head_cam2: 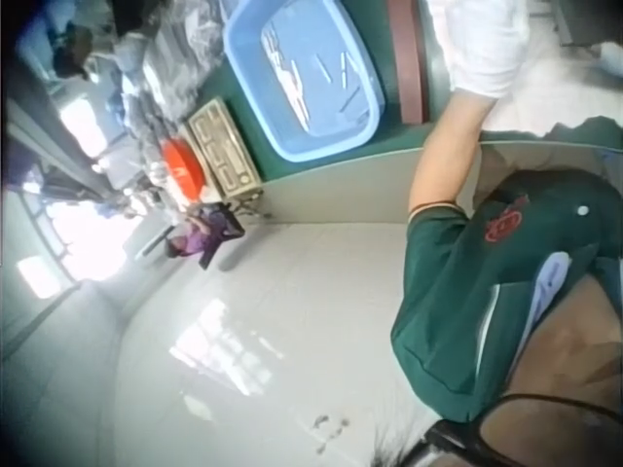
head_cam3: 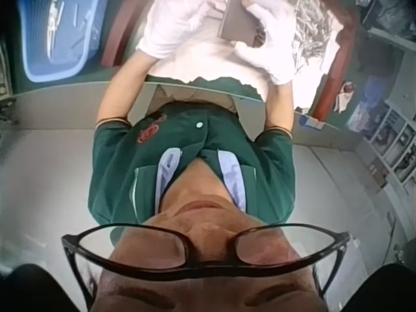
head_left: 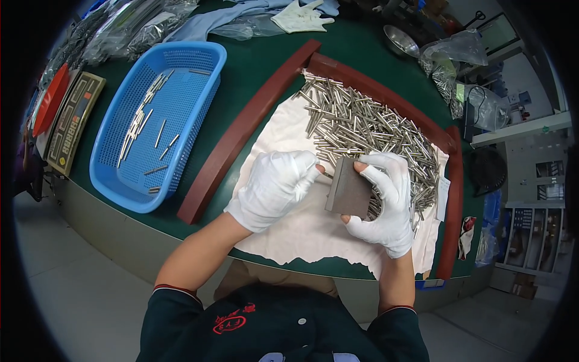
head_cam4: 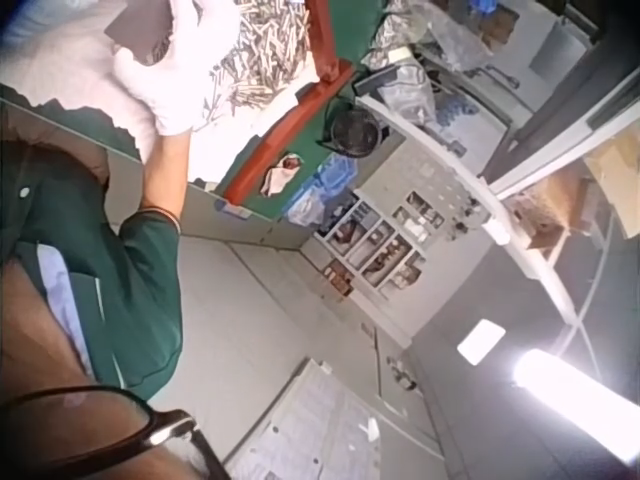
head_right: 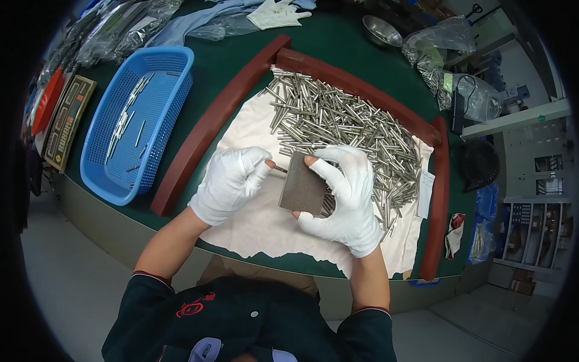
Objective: Inspecting and aligning small metal pins using a gauge block at a factory workbench.
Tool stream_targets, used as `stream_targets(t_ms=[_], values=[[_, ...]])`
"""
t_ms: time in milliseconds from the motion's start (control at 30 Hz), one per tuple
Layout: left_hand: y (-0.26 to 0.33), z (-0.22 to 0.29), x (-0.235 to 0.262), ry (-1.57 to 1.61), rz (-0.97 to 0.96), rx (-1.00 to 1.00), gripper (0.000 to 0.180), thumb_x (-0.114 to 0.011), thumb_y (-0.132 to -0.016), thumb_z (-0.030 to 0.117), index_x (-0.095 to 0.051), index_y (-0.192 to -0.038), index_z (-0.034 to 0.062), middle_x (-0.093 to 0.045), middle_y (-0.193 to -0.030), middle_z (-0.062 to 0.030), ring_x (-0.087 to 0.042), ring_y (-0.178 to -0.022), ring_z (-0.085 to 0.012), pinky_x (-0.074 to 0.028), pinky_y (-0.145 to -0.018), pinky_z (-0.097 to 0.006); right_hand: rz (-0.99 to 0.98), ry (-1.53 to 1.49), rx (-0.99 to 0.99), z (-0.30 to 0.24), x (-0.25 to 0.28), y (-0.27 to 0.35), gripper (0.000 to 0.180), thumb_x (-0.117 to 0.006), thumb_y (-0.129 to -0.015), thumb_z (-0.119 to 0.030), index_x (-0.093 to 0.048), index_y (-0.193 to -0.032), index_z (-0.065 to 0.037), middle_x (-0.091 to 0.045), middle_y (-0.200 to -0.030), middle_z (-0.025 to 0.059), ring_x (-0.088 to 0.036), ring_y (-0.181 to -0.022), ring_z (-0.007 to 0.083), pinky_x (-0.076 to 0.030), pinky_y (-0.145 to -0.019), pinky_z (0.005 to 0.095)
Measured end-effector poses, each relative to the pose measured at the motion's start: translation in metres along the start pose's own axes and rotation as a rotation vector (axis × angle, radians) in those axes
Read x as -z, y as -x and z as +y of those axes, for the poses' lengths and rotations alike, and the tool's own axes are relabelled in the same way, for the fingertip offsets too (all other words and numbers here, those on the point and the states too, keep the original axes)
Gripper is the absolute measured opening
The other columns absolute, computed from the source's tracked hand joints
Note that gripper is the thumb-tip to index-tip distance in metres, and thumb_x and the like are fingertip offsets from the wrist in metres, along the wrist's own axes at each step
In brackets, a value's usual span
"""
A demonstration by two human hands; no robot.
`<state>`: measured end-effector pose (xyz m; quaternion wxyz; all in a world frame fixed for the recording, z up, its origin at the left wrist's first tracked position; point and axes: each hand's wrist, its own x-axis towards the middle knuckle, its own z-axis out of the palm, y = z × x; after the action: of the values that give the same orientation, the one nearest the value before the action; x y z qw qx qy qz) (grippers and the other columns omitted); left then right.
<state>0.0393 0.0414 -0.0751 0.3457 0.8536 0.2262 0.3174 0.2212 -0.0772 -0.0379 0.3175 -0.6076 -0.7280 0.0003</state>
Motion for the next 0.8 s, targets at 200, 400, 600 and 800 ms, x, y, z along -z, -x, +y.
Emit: stream_targets(t_ms=[200,400,600,800], values=[[0.0004,-0.0006,-0.0018,-0.037,-0.040,-0.013,0.007,-0.063,-0.086,0.008,-0.062,-0.081,0.0037,-0.063,-0.073,-0.0131,-0.061,-0.064,-0.0308,-0.047,-0.057,-0.036,-0.051,-0.050,-0.003,-0.0020,-0.0025,-0.0001,0.071,-0.076,-0.047,-0.023,-0.056,-0.113,-0.008,-0.053,-0.108,0.0104,-0.050,-0.102,0.0320,-0.037,-0.091,0.0448],[0.0011,-0.0037,-0.0042,-0.013,-0.042,-0.135,0.006,-0.063,-0.084,0.007,-0.060,-0.079,0.0047,-0.062,-0.073,-0.0115,-0.061,-0.065,-0.0303,-0.047,-0.059,-0.037,-0.040,-0.049,-0.013,0.0031,-0.0070,0.0005,0.068,-0.075,-0.048,-0.022,-0.055,-0.112,-0.008,-0.053,-0.107,0.0095,-0.050,-0.101,0.0313,-0.038,-0.089,0.0439],[0.0014,-0.0011,-0.0028,0.093,-0.068,-0.168,0.006,-0.064,-0.081,0.006,-0.059,-0.078,0.0058,-0.060,-0.070,-0.0101,-0.059,-0.063,-0.0303,-0.046,-0.058,-0.039,-0.011,-0.125,-0.067,0.0075,0.0004,0.0006,0.064,-0.076,-0.049,-0.022,-0.057,-0.108,-0.007,-0.055,-0.106,0.0099,-0.049,-0.099,0.0312,-0.039,-0.088,0.0424],[0.0046,-0.0081,-0.0072,-0.010,-0.148,-0.231,0.006,-0.066,-0.080,0.007,-0.060,-0.080,0.0067,-0.060,-0.070,-0.0088,-0.059,-0.062,-0.0290,-0.046,-0.058,-0.037,-0.113,-0.156,-0.142,0.0065,-0.0024,0.0029,0.061,-0.076,-0.050,-0.022,-0.058,-0.107,-0.007,-0.055,-0.106,0.0093,-0.048,-0.102,0.0299,-0.038,-0.090,0.0410]])
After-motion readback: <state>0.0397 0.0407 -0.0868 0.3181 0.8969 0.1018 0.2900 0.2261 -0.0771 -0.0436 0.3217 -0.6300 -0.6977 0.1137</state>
